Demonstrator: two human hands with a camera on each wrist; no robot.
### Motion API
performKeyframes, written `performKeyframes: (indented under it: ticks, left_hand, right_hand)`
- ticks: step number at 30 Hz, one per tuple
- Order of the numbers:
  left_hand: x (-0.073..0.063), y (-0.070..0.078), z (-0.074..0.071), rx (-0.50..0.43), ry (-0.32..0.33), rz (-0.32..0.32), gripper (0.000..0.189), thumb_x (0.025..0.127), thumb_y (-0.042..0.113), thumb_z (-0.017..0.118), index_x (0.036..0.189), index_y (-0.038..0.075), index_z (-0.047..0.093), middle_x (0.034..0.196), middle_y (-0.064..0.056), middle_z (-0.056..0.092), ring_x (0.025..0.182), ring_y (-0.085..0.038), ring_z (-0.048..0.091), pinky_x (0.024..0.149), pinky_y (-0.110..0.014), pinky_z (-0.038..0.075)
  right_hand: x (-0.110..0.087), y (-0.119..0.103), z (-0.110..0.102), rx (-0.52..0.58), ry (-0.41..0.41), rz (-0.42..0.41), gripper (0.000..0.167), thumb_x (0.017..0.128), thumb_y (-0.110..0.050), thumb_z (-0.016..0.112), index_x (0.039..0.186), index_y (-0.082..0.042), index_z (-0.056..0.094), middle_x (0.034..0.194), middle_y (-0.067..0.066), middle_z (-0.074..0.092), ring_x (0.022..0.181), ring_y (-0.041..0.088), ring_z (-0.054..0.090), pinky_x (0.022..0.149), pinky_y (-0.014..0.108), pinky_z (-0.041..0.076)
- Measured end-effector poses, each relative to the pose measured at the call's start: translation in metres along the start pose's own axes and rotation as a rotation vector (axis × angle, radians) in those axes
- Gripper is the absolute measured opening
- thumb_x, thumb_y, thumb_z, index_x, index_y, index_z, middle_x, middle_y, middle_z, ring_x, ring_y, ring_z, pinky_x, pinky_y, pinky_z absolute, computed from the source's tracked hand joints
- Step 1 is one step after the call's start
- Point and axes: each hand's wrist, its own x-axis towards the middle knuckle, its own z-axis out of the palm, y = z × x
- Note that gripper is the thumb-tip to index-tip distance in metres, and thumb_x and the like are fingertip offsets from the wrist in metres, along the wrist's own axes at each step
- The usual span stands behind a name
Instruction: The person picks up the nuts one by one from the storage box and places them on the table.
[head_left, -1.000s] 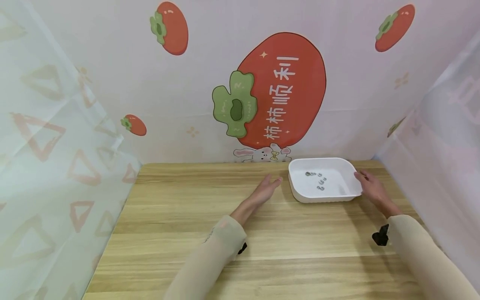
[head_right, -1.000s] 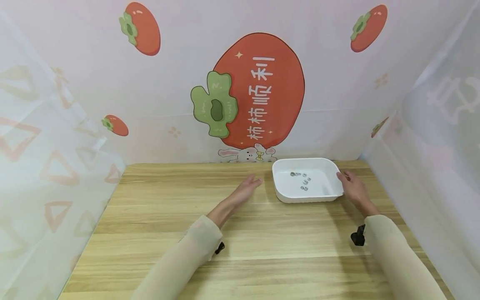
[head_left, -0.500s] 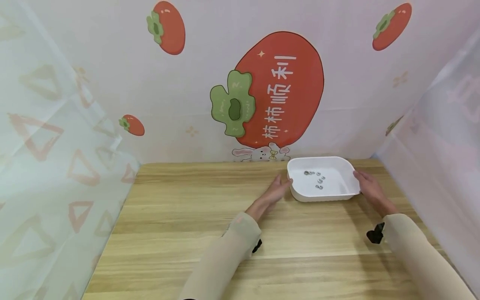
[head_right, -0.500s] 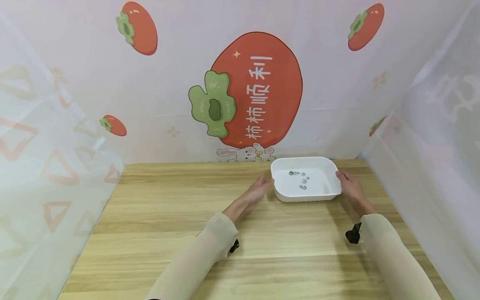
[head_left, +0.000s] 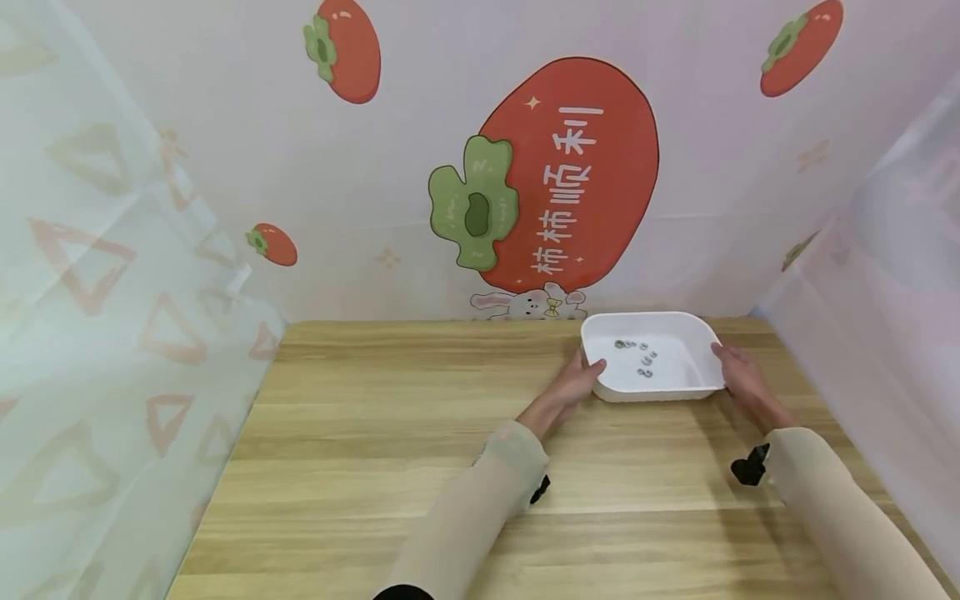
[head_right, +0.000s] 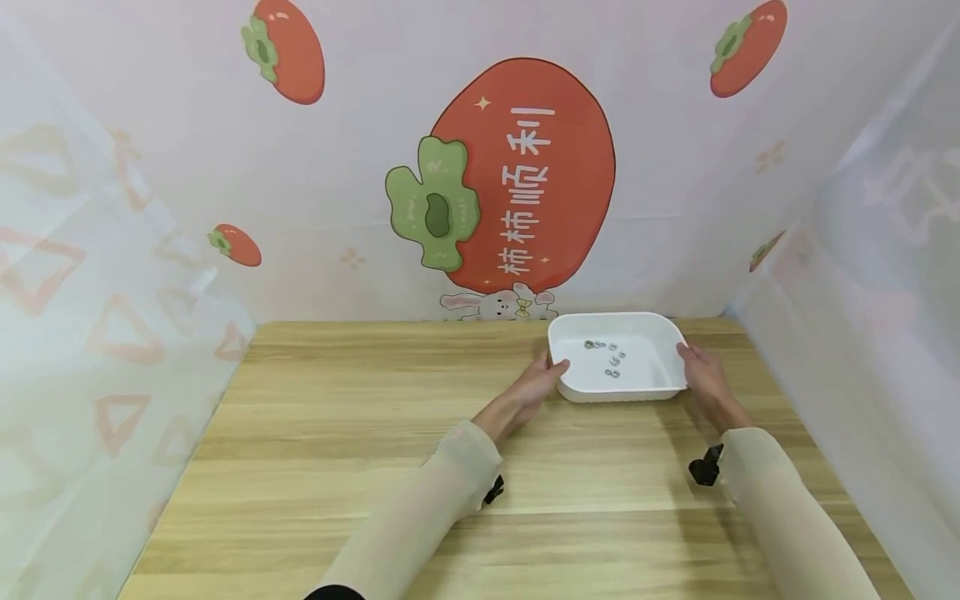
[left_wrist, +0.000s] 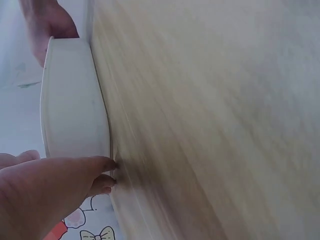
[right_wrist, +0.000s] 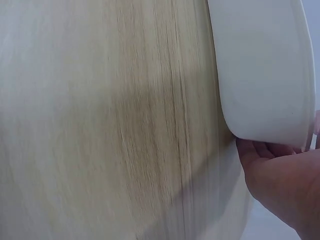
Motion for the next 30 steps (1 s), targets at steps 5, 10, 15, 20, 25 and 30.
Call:
performKeyframes:
  ticks: [5, 10, 15, 20, 25, 30]
  left_hand:
    - [0.004, -0.004, 0.012, -0.040, 0.018, 0.044, 0.068, 0.111, 0.018, 0.050, 0.170, 0.013, 0.017, 0.174, -0.010, 0.026, 0.159, -0.026, 0.028, 0.130, -0.041, 0.022]
    - [0.004, -0.005, 0.018, -0.012, 0.069, 0.026, 0.068, 0.112, 0.014, 0.047, 0.170, 0.011, 0.013, 0.174, -0.014, 0.026, 0.159, -0.028, 0.027, 0.130, -0.042, 0.022]
    - [0.002, -0.004, 0.020, 0.000, 0.077, 0.009, 0.067, 0.113, 0.015, 0.043, 0.171, 0.011, 0.009, 0.175, -0.015, 0.019, 0.161, -0.029, 0.021, 0.130, -0.045, 0.019]
    - [0.001, -0.002, 0.019, 0.012, 0.077, -0.003, 0.067, 0.113, 0.015, 0.043, 0.170, 0.010, 0.010, 0.175, -0.015, 0.019, 0.161, -0.029, 0.021, 0.130, -0.045, 0.019]
    - [-0.002, 0.000, 0.017, 0.043, 0.081, -0.010, 0.067, 0.113, 0.015, 0.043, 0.170, 0.009, 0.009, 0.175, -0.017, 0.020, 0.161, -0.031, 0.023, 0.130, -0.045, 0.019]
    - [-0.004, 0.000, 0.011, 0.032, 0.079, 0.001, 0.067, 0.112, 0.013, 0.044, 0.170, 0.008, 0.010, 0.174, -0.018, 0.020, 0.160, -0.032, 0.024, 0.130, -0.045, 0.019]
  right_hand:
    - [0.000, 0.002, 0.001, 0.018, 0.010, 0.008, 0.076, 0.115, -0.043, 0.016, 0.161, 0.016, 0.000, 0.169, 0.036, 0.012, 0.152, 0.045, 0.025, 0.101, 0.021, 0.050]
    - [0.001, 0.003, 0.002, 0.058, 0.002, 0.009, 0.073, 0.115, -0.041, 0.015, 0.162, 0.012, -0.003, 0.171, 0.033, 0.007, 0.154, 0.045, 0.022, 0.094, 0.015, 0.050]
    - [0.000, 0.002, 0.003, 0.069, -0.006, -0.013, 0.071, 0.115, -0.037, 0.014, 0.161, 0.014, -0.003, 0.169, 0.037, 0.009, 0.144, 0.040, 0.033, 0.087, 0.012, 0.050]
    - [0.000, 0.001, 0.004, 0.065, -0.014, -0.017, 0.069, 0.115, -0.035, 0.013, 0.161, 0.015, -0.002, 0.168, 0.038, 0.010, 0.144, 0.041, 0.034, 0.086, 0.011, 0.051]
    - [-0.001, -0.001, 0.007, 0.084, -0.001, -0.003, 0.067, 0.115, -0.033, 0.013, 0.161, 0.015, -0.001, 0.168, 0.038, 0.010, 0.147, 0.043, 0.030, 0.088, 0.013, 0.051]
    - [-0.005, -0.006, 0.012, 0.092, 0.011, 0.003, 0.067, 0.115, -0.032, 0.013, 0.160, 0.017, 0.002, 0.168, 0.038, 0.011, 0.149, 0.045, 0.028, 0.088, 0.013, 0.052]
